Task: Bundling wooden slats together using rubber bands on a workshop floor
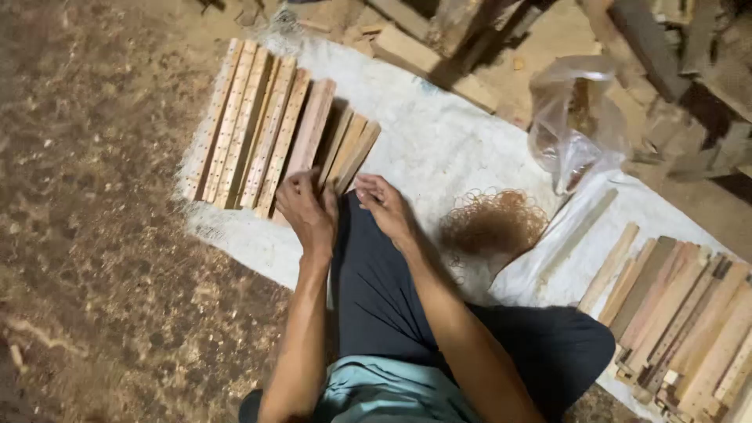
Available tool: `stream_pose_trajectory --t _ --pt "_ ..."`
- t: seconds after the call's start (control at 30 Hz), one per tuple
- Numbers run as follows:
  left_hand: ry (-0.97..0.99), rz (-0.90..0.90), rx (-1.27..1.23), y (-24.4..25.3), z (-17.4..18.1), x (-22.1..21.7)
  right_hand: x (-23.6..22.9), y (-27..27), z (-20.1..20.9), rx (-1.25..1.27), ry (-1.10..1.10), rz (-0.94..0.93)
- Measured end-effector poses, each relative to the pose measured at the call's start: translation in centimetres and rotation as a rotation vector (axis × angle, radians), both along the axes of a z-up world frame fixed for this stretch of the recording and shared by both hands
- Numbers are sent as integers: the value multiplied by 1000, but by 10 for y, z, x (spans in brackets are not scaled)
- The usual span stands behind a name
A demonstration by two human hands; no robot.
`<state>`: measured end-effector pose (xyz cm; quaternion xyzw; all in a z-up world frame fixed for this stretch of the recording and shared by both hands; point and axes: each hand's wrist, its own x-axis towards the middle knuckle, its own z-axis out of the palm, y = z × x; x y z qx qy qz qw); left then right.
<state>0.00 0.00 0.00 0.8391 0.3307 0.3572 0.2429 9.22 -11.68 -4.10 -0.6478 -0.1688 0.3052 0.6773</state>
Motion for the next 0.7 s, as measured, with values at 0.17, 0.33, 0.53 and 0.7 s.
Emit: stream_pose_trajectory --t 0.17,0.33,0.53,0.7 --pt "94 -124 -18 -41 -32 11 -1 -36 -5 -10 4 -101" --pt "138 -207 -59 -72 -49 18 -2 -54 -4 -67 -21 -121" --pt "199 -355 -133 -102 -52 19 -2 -74 -33 -54 -82 -207" --pt "187 -471 -216 -128 -33 16 -17 -107 -15 -102 -74 -307"
